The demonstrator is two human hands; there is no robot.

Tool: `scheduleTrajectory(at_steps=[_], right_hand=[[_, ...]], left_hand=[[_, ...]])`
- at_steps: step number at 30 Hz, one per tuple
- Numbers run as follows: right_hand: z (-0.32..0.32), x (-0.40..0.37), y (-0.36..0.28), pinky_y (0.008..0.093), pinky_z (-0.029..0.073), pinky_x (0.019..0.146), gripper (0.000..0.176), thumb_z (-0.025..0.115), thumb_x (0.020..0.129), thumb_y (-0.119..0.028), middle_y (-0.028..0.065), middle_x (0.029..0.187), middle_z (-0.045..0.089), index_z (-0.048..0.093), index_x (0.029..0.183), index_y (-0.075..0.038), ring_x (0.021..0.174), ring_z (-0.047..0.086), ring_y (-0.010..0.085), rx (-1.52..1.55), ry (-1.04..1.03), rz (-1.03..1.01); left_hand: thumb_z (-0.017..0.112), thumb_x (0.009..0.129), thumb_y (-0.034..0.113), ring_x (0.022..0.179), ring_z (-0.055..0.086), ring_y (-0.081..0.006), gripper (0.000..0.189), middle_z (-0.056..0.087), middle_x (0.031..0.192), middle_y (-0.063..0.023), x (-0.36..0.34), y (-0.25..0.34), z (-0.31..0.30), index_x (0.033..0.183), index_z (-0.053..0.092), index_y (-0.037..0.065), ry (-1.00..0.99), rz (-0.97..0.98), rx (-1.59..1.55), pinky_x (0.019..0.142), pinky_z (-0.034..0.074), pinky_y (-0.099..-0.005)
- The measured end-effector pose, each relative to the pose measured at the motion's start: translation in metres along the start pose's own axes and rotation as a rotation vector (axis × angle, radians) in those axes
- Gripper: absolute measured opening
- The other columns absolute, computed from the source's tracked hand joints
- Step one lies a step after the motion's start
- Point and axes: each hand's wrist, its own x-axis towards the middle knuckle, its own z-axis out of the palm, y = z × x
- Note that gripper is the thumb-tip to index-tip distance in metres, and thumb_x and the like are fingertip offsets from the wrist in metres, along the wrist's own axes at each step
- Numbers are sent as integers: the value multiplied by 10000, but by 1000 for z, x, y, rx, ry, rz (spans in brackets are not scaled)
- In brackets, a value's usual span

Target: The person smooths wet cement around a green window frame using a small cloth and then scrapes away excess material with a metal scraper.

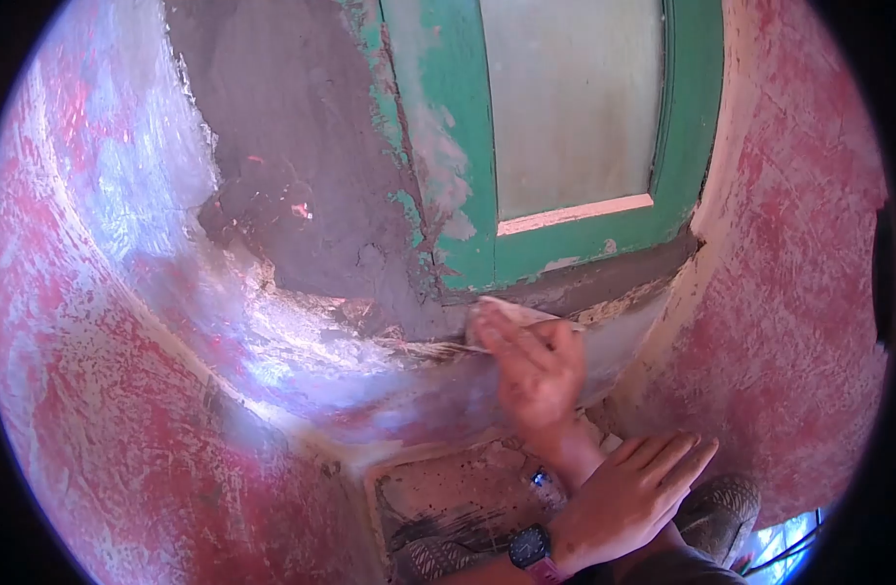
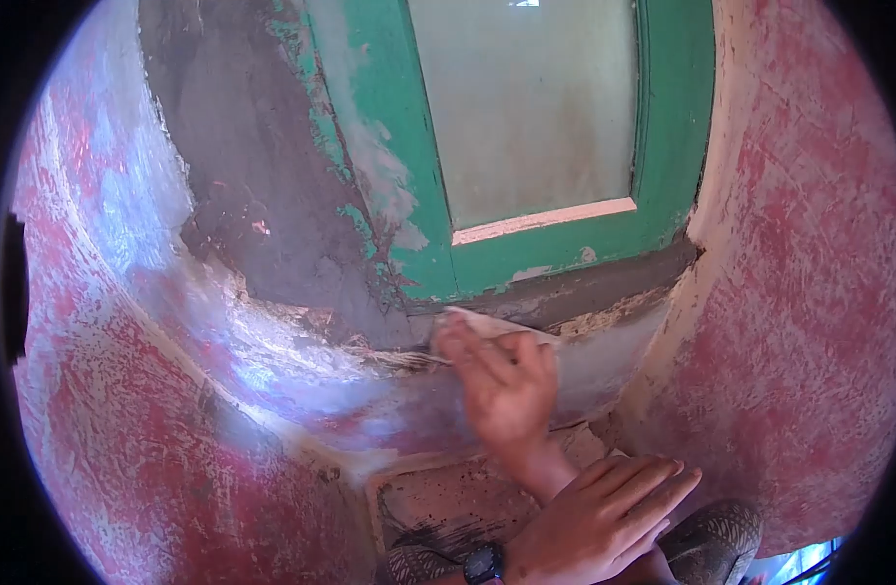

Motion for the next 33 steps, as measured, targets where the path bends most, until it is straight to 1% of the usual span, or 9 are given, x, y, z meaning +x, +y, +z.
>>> scheduleTrajectory(at_steps=[5, 8, 11, 14, 18, 21, 24, 27, 33], right_hand=[[-14, -30, 50, 354, 481, 798, 491, 693, 872, -48, -48, 1384, 813, 858, 1302, -219, 859, 628, 219, -179, 29, 135], [2, -25, 18, 373, 482, 830, 494, 676, 891, -65, -58, 1391, 810, 850, 1322, -229, 877, 624, 215, -80, 40, 141], [6, -15, -32, 384, 474, 803, 508, 677, 850, -13, 4, 1350, 829, 861, 1291, -186, 824, 565, 206, 24, -19, -5], [1, -16, -18, 406, 476, 847, 491, 668, 906, -89, -56, 1412, 802, 837, 1349, -214, 867, 616, 202, -30, -84, -20], [-10, -23, 46, 413, 475, 843, 482, 672, 917, -93, -54, 1353, 826, 840, 1347, -231, 853, 612, 204, -241, 19, 94], [-2, -24, 36, 406, 478, 832, 473, 677, 911, -86, -46, 1325, 837, 845, 1329, -229, 844, 613, 204, -193, 60, 122], [7, -24, -11, 400, 480, 820, 475, 687, 893, -76, -44, 1331, 834, 848, 1317, -220, 829, 608, 203, 1, 9, 49], [-4, -17, -6, 377, 447, 837, 539, 658, 832, 87, 57, 1326, 835, 851, 1289, -126, 838, 636, 206, 60, -65, -31], [-6, -29, 53, 403, 448, 830, 519, 683, 846, -66, -40, 1355, 825, 848, 1316, -213, 847, 596, 199, -212, 74, 98]], left_hand=[[682, 1020, 178, 1397, 594, -339, 583, 663, 1437, -175, -4, 2, -2, 1558, 570, -18, -41, -28, -18, 1177, 465, -471], [673, 1025, 182, 1393, 599, -338, 547, 676, 1418, -174, -1, 2, 2, 1526, 595, -22, -38, -9, -44, 1181, 465, -472], [671, 1025, 183, 1394, 599, -337, 523, 686, 1401, -176, 3, 1, 4, 1500, 613, -29, -69, 1, -54, 1184, 464, -472], [671, 1026, 180, 1393, 602, -337, 517, 687, 1402, -177, 2, -1, 7, 1494, 614, -34, -90, 10, -43, 1190, 461, -473], [664, 1031, 184, 1395, 603, -337, 520, 689, 1405, -176, -2, -3, 2, 1499, 612, -37, -81, -13, -46, 1194, 458, -475], [658, 1035, 187, 1399, 602, -336, 519, 692, 1408, -176, 1, 0, 1, 1502, 612, -36, -69, -19, -35, 1190, 459, -474], [654, 1038, 188, 1402, 602, -336, 518, 694, 1408, -177, 6, -3, 6, 1503, 613, -35, -80, -10, -48, 1188, 459, -474], [654, 1039, 191, 1401, 603, -336, 516, 696, 1403, -177, 7, -7, 11, 1502, 615, -34, -100, -13, -39, 1190, 458, -475], [656, 1031, 186, 1398, 605, -336, 512, 698, 1398, -174, 5, -7, 4, 1491, 621, -37, -62, -44, -27, 1190, 457, -472]])
